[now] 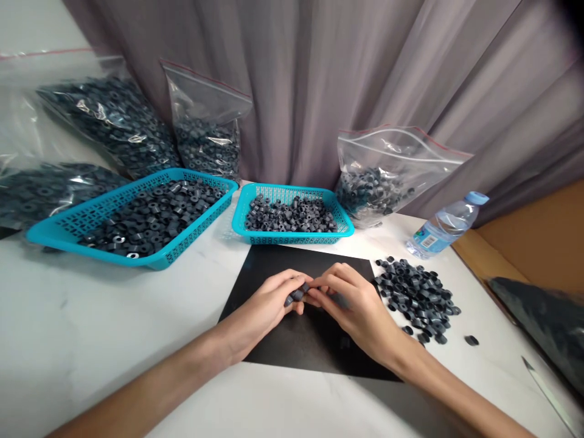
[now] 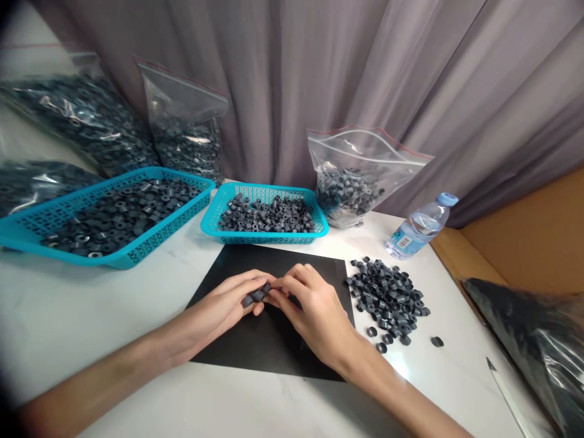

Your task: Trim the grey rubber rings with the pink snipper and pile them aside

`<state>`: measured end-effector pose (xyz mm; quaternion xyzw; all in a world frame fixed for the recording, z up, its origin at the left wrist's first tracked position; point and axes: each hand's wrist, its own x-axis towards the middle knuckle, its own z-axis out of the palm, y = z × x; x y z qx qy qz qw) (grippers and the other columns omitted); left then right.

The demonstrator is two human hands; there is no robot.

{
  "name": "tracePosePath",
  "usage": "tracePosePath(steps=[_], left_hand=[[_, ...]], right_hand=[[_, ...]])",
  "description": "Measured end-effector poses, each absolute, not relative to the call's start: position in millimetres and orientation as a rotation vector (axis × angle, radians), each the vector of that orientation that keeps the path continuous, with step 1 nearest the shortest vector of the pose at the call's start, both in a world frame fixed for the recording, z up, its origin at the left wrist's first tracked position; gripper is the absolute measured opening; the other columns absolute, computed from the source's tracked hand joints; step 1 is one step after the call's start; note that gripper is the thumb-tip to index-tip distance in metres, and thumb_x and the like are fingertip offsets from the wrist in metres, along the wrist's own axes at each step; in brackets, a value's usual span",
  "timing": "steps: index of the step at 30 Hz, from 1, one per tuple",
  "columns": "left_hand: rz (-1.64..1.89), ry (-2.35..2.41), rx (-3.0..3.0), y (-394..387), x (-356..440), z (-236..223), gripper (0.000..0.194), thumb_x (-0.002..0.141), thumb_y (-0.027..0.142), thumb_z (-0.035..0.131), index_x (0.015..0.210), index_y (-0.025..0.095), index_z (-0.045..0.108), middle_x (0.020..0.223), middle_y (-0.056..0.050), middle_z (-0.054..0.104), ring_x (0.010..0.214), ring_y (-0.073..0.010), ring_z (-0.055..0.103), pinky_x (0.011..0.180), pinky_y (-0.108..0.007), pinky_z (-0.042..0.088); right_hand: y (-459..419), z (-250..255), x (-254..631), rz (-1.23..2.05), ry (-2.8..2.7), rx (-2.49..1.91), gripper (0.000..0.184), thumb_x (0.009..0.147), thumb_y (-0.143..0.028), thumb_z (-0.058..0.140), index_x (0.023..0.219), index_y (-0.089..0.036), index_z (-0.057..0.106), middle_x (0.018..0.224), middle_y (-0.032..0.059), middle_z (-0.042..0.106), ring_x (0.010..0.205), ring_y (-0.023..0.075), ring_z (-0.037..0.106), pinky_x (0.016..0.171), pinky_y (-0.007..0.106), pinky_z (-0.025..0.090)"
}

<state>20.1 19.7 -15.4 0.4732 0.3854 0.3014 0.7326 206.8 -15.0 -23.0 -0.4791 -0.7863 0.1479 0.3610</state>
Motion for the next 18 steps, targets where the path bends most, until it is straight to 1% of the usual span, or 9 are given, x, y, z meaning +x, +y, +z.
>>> tracePosePath(steps=[4,6,10,15,18], left_hand=[[0.619,0.846,1.020,20.6,21.1,-17.8,0.022,0.093,0.038,0.057,0.096,0.020,0.070,0.090,0.000,0.059,0.080,-0.0143,0.047,0.083,-0.032,0.035],[0.623,0.840,0.989,20.4,22.3,-15.5,0.020,0.093,0.036,0.058,0.093,0.019,0.070,0.089,-0.001,0.059,0.081,-0.0145,0.049,0.082,-0.031,0.035],[0.644,0.825,0.988,20.4,24.6,-9.7,0.018,0.092,0.030,0.059,0.091,0.016,0.070,0.088,-0.003,0.063,0.087,-0.0161,0.055,0.074,-0.029,0.034],[0.612,0.845,1.187,21.5,24.0,-10.1,0.026,0.094,0.035,0.055,0.101,0.016,0.070,0.085,-0.003,0.066,0.073,-0.0132,0.047,0.070,-0.030,0.032],[0.623,0.856,1.244,22.9,23.5,-12.7,0.027,0.094,0.036,0.055,0.105,0.016,0.068,0.086,-0.003,0.068,0.069,-0.0126,0.045,0.069,-0.030,0.033]], right_hand=[[-13.6,-24.9,208.8,0.360,-2.054,-1.268,0.017,0.101,-0.028,0.051,0.101,-0.023,0.067,0.093,0.0067,0.062,0.082,0.0187,0.059,0.070,0.031,0.049],[-12.9,-23.0,209.9,0.441,-2.026,-1.278,0.018,0.101,-0.029,0.050,0.096,-0.022,0.066,0.090,0.0057,0.061,0.078,0.0176,0.058,0.069,0.030,0.048],[-9.9,-21.2,212.0,0.639,-1.877,-1.316,0.020,0.100,-0.033,0.053,0.090,-0.021,0.065,0.084,0.0032,0.063,0.073,0.0159,0.059,0.068,0.029,0.048],[-8.4,-24.2,213.0,0.686,-1.766,-1.418,0.020,0.096,-0.035,0.058,0.088,-0.020,0.067,0.083,0.0033,0.069,0.072,0.0168,0.062,0.067,0.029,0.048],[-7.8,-24.7,213.6,0.724,-1.751,-1.437,0.021,0.096,-0.036,0.058,0.087,-0.020,0.068,0.082,0.0031,0.070,0.070,0.0166,0.063,0.066,0.029,0.049]])
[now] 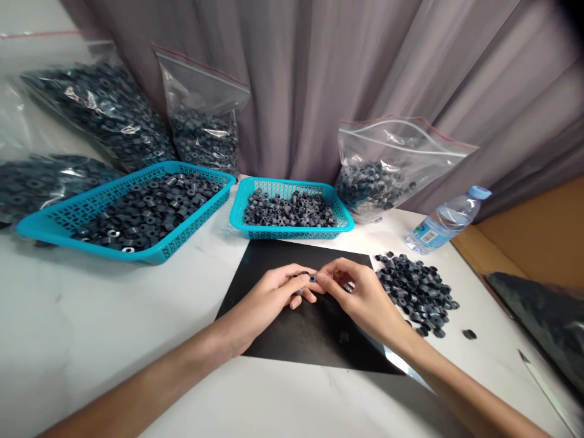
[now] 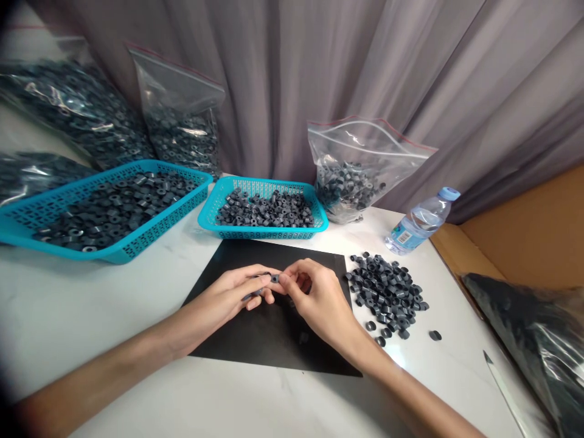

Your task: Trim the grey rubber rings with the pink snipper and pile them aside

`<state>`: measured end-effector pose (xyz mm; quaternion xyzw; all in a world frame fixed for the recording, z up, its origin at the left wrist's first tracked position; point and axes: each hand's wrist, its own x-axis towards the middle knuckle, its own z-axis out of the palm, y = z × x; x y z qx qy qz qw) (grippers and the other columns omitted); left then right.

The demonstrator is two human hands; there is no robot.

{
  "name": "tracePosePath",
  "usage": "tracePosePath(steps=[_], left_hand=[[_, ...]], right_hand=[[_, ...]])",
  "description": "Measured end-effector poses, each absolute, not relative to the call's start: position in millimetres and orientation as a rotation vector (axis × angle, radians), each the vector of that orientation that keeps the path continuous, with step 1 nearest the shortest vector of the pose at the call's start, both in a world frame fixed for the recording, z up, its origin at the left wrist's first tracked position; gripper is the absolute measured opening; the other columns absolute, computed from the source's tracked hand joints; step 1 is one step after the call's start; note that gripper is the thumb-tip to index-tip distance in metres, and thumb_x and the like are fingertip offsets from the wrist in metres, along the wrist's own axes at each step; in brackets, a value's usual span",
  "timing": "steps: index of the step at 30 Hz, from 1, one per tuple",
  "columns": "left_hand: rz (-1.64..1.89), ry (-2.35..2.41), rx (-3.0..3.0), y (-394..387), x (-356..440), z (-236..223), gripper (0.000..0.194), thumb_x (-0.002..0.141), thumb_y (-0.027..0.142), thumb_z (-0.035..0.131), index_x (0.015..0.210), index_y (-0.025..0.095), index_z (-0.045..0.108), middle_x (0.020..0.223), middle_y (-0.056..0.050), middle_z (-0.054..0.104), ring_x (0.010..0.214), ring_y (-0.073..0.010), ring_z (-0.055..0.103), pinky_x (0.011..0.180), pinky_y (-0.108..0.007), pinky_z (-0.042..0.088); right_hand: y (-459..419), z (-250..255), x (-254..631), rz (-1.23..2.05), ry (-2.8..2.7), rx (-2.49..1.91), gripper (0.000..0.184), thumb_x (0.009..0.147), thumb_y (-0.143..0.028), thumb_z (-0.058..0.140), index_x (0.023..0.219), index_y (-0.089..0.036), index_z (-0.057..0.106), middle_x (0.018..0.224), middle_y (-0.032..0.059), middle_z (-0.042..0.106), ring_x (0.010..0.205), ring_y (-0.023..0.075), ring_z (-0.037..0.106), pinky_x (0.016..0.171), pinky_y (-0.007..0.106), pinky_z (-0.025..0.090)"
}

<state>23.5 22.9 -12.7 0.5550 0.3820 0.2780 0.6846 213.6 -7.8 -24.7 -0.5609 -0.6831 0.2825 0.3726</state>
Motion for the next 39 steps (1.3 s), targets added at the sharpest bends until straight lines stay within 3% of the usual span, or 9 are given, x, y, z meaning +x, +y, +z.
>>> tracePosePath(steps=[4,9,15,20,31,39], left_hand=[[0.639,0.873,1.243,24,25,-14,0.025,0.093,0.036,0.057,0.103,0.016,0.067,0.085,-0.003,0.069,0.068,-0.0123,0.046,0.069,-0.030,0.034],[0.678,0.863,1.049,23,25,-14,0.018,0.091,0.029,0.059,0.097,0.015,0.067,0.093,-0.008,0.071,0.084,-0.0158,0.055,0.070,-0.028,0.035],[0.732,0.789,0.884,22,24,-9,0.016,0.090,0.016,0.052,0.084,0.014,0.067,0.085,-0.004,0.061,0.077,-0.0127,0.054,0.064,-0.025,0.035],[0.731,0.819,0.863,24,26,-7,0.017,0.089,0.014,0.052,0.082,0.012,0.068,0.080,-0.003,0.060,0.073,-0.0117,0.054,0.060,-0.024,0.034],[0.687,0.857,0.898,23,21,-9,0.011,0.093,0.020,0.058,0.095,0.014,0.066,0.091,-0.010,0.076,0.087,-0.0148,0.063,0.076,-0.026,0.043],[0.732,0.806,0.853,28,20,-10,0.010,0.091,0.020,0.063,0.087,0.013,0.069,0.090,-0.008,0.074,0.098,-0.0198,0.069,0.091,-0.031,0.046]], right_hand=[[-8,-21,215,0.676,-1.772,-1.426,0.021,0.095,-0.036,0.059,0.086,-0.020,0.069,0.081,0.0031,0.069,0.069,0.0162,0.061,0.065,0.029,0.048],[-14,-10,211,0.483,-1.747,-1.344,0.019,0.097,-0.034,0.057,0.087,-0.021,0.066,0.082,0.0039,0.064,0.073,0.0175,0.059,0.069,0.031,0.048],[-19,-10,201,0.559,-1.891,-1.212,0.013,0.096,-0.022,0.059,0.108,-0.022,0.064,0.093,0.0034,0.066,0.088,0.0184,0.060,0.080,0.031,0.048],[-16,-14,205,0.612,-1.838,-1.217,0.005,0.094,-0.026,0.066,0.096,-0.023,0.069,0.094,0.0023,0.069,0.089,0.0182,0.061,0.081,0.030,0.048],[-7,-20,214,0.706,-1.667,-1.278,0.022,0.100,-0.036,0.054,0.101,-0.022,0.069,0.101,0.0047,0.070,0.091,0.0188,0.065,0.081,0.031,0.050],[-7,-24,213,0.628,-1.734,-1.346,0.015,0.098,-0.031,0.056,0.101,-0.021,0.068,0.093,0.0035,0.069,0.082,0.0174,0.064,0.073,0.029,0.049]])
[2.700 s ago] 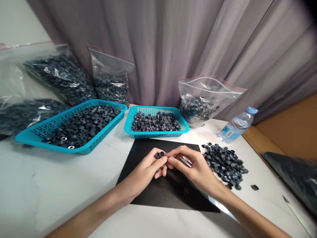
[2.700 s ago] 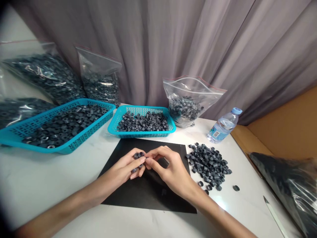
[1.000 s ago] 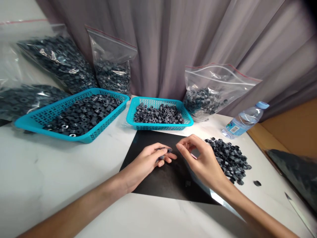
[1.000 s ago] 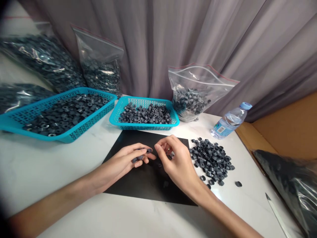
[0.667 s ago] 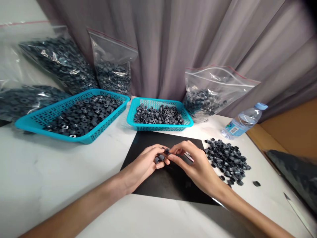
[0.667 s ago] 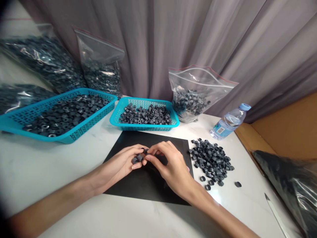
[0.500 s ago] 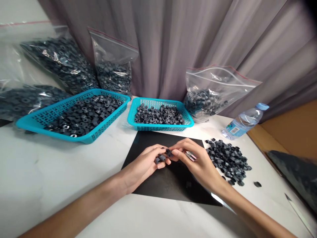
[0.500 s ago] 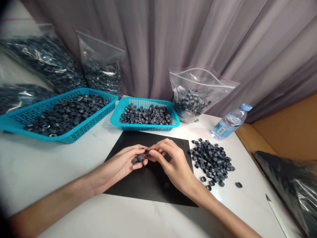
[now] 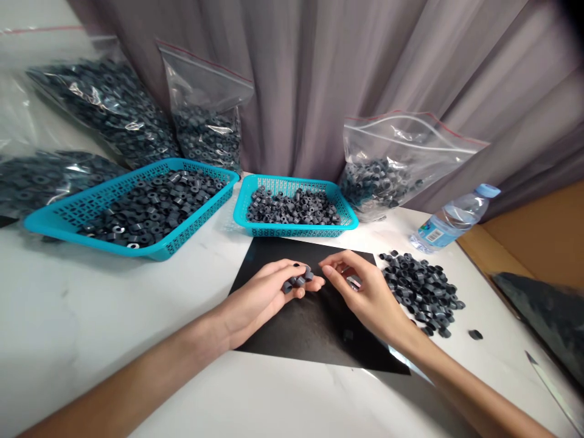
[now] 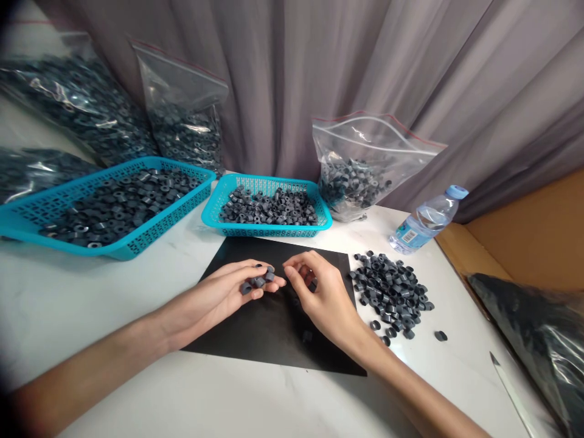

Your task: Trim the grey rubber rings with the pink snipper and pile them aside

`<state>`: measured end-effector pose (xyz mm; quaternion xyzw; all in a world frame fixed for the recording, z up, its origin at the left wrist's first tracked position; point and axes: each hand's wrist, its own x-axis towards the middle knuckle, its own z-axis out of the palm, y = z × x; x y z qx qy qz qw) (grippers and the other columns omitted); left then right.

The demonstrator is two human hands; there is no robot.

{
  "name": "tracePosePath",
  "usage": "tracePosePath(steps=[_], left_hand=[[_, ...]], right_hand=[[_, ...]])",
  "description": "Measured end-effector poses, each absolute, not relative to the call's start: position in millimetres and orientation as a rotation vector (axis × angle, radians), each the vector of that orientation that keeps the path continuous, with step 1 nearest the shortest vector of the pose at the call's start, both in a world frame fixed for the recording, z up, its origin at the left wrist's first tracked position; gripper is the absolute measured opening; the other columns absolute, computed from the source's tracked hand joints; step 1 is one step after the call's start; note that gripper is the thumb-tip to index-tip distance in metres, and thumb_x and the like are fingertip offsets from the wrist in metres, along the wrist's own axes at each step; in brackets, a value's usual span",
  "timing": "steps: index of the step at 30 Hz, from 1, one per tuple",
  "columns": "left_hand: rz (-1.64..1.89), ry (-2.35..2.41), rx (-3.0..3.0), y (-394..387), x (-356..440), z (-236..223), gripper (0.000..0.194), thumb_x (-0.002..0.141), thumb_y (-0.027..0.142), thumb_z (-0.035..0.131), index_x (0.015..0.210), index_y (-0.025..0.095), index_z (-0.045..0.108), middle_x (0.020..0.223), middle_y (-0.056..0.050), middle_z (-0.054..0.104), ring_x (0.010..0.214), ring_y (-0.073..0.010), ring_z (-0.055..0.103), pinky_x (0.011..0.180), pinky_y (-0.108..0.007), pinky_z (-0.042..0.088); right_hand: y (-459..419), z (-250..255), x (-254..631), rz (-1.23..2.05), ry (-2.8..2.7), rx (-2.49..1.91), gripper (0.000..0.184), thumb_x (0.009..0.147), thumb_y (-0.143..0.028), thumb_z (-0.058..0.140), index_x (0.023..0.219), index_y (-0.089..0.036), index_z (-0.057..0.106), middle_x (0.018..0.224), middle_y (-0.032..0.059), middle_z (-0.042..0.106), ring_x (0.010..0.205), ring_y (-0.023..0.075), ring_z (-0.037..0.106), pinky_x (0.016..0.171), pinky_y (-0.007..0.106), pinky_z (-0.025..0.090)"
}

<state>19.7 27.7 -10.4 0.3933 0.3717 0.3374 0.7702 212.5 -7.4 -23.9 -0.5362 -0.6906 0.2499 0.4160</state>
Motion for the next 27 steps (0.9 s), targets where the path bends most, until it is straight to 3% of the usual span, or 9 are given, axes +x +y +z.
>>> tracePosePath(steps=[6,10,13,15,17,19,22,27], left_hand=[[0.741,0.809,0.815,25,19,-1,0.006,0.087,0.016,0.067,0.084,0.014,0.072,0.093,-0.006,0.075,0.104,-0.0217,0.070,0.098,-0.031,0.048],[0.793,0.859,0.779,32,14,5,0.008,0.088,0.011,0.066,0.082,0.013,0.071,0.094,-0.009,0.075,0.104,-0.0210,0.070,0.094,-0.027,0.051],[0.870,0.861,0.789,41,9,14,0.013,0.089,0.008,0.061,0.081,0.012,0.070,0.096,-0.011,0.075,0.100,-0.0179,0.070,0.085,-0.022,0.053],[0.900,0.874,0.789,48,6,20,0.016,0.091,0.007,0.057,0.080,0.010,0.069,0.095,-0.013,0.075,0.092,-0.0152,0.070,0.077,-0.019,0.053],[0.914,0.897,0.758,53,4,24,0.018,0.091,0.008,0.055,0.078,0.010,0.068,0.092,-0.014,0.074,0.086,-0.0138,0.067,0.074,-0.019,0.052],[0.928,0.898,0.737,55,3,22,0.017,0.091,0.011,0.057,0.077,0.011,0.066,0.088,-0.013,0.073,0.082,-0.0133,0.065,0.072,-0.021,0.051],[0.931,0.864,0.767,55,4,12,0.011,0.088,0.017,0.064,0.078,0.012,0.066,0.081,-0.007,0.069,0.072,-0.0104,0.058,0.065,-0.020,0.047],[0.902,0.869,0.804,51,6,-6,0.012,0.084,0.015,0.067,0.073,0.011,0.065,0.078,-0.006,0.067,0.069,-0.0086,0.053,0.057,-0.019,0.038]], right_hand=[[-6,-25,216,0.498,-1.849,-1.431,0.012,0.098,-0.024,0.054,0.099,-0.021,0.065,0.087,0.0026,0.066,0.077,0.0176,0.061,0.070,0.030,0.049],[-21,-24,201,0.285,-2.161,-1.534,0.016,0.099,-0.021,0.050,0.095,-0.019,0.065,0.090,0.0072,0.066,0.087,0.0248,0.058,0.078,0.040,0.051],[-38,-22,175,0.186,-2.394,-1.403,0.025,0.100,-0.020,0.048,0.118,-0.015,0.064,0.107,0.0126,0.066,0.100,0.0291,0.057,0.086,0.045,0.053],[-44,-23,158,0.142,-2.511,-1.261,0.040,0.101,-0.023,0.048,0.139,-0.015,0.052,0.131,0.0157,0.059,0.110,0.0300,0.055,0.092,0.046,0.054],[-46,-27,146,0.101,-2.567,-1.169,0.045,0.102,-0.025,0.045,0.146,-0.016,0.044,0.143,0.0161,0.052,0.116,0.0304,0.053,0.095,0.046,0.054],[-44,-32,142,0.119,-2.554,-1.136,0.040,0.102,-0.022,0.044,0.141,-0.016,0.050,0.139,0.0161,0.056,0.115,0.0295,0.054,0.095,0.046,0.054],[-38,-34,148,0.253,-2.428,-1.139,0.028,0.100,-0.013,0.045,0.121,-0.018,0.063,0.117,0.0131,0.066,0.103,0.0258,0.059,0.089,0.042,0.055],[-33,-14,172,0.572,-1.948,-1.184,0.018,0.097,-0.014,0.051,0.106,-0.023,0.063,0.103,0.0058,0.068,0.090,0.0181,0.065,0.083,0.032,0.055]])
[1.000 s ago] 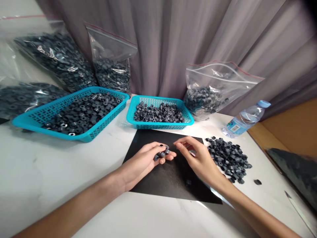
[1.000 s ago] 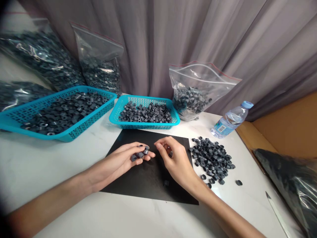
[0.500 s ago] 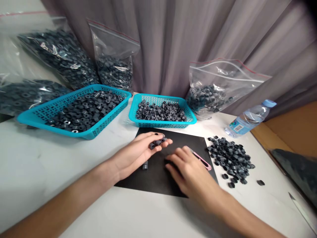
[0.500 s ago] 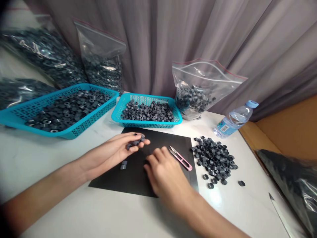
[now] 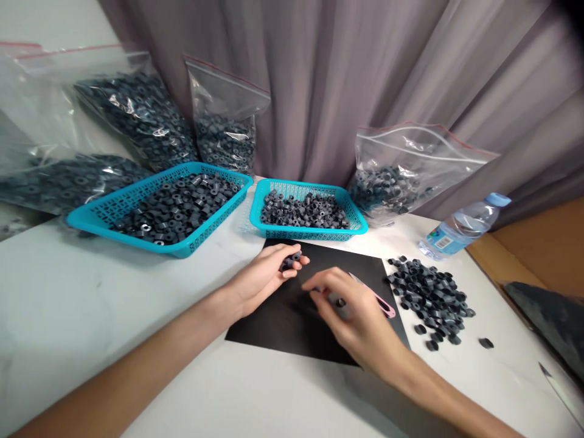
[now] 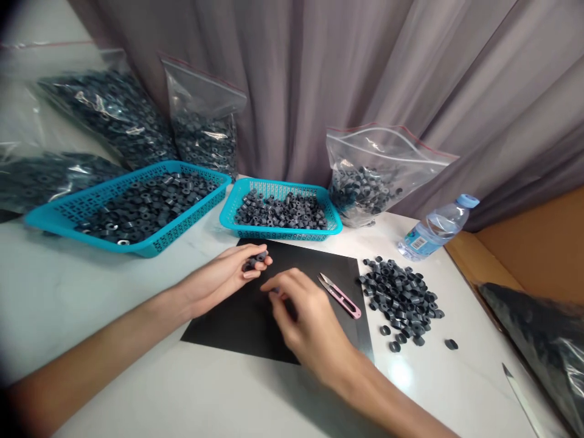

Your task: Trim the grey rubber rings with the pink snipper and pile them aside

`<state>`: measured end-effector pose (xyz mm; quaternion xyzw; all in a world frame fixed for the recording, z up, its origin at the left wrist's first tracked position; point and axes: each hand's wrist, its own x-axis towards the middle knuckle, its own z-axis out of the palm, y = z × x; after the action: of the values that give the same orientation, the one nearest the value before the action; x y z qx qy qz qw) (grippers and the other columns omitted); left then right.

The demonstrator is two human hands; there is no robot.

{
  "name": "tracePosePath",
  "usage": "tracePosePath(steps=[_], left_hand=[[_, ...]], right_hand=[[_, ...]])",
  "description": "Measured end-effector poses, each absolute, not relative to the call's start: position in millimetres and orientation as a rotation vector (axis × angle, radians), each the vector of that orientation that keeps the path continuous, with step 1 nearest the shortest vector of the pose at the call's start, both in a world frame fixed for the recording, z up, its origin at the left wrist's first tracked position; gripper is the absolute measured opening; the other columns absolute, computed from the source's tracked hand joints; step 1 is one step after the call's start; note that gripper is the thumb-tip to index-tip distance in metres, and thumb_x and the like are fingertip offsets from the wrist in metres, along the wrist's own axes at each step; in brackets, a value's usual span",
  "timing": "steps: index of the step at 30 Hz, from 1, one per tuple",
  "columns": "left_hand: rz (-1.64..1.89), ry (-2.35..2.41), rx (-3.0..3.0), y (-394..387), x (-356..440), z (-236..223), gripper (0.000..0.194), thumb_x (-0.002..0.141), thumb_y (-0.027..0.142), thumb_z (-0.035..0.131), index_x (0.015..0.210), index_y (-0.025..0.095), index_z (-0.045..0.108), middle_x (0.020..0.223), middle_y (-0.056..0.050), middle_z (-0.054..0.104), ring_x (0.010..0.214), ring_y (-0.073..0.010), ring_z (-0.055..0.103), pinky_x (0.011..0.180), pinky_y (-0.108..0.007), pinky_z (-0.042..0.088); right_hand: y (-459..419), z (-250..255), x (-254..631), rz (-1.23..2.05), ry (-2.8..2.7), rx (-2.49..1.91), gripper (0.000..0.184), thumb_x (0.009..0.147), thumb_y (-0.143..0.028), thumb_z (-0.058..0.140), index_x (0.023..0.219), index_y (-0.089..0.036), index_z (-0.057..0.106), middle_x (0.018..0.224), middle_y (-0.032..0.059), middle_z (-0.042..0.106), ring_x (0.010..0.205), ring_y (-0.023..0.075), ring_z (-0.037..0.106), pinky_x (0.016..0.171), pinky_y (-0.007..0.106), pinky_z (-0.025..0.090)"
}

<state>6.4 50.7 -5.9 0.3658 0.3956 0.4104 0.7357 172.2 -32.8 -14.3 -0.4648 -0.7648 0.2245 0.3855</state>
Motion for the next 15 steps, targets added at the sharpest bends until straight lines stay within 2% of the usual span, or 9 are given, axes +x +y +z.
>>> tracePosePath(steps=[5,9,15], left_hand=[[0.818,0.852,0.863,41,9,-8,0.009,0.085,0.013,0.060,0.085,0.011,0.069,0.080,-0.007,0.068,0.070,-0.0100,0.052,0.057,-0.021,0.033],[0.705,0.766,0.935,32,14,-2,0.017,0.091,0.025,0.059,0.083,0.014,0.069,0.079,-0.003,0.063,0.067,-0.0093,0.047,0.057,-0.023,0.031],[0.718,0.705,0.978,29,17,2,0.030,0.091,0.043,0.064,0.089,0.015,0.072,0.085,-0.002,0.059,0.075,-0.0112,0.048,0.069,-0.025,0.036]], right_hand=[[-28,0,189,0.649,-1.708,-1.222,0.019,0.093,-0.020,0.060,0.112,-0.024,0.060,0.105,0.0042,0.068,0.093,0.0182,0.067,0.084,0.032,0.055],[-22,-5,191,0.499,-1.725,-1.225,0.017,0.095,-0.020,0.059,0.107,-0.025,0.069,0.118,0.0065,0.061,0.102,0.0192,0.064,0.089,0.033,0.054],[-19,-5,192,0.544,-1.721,-1.228,0.025,0.097,-0.019,0.055,0.112,-0.029,0.073,0.098,0.0046,0.065,0.093,0.0188,0.064,0.087,0.034,0.052]])
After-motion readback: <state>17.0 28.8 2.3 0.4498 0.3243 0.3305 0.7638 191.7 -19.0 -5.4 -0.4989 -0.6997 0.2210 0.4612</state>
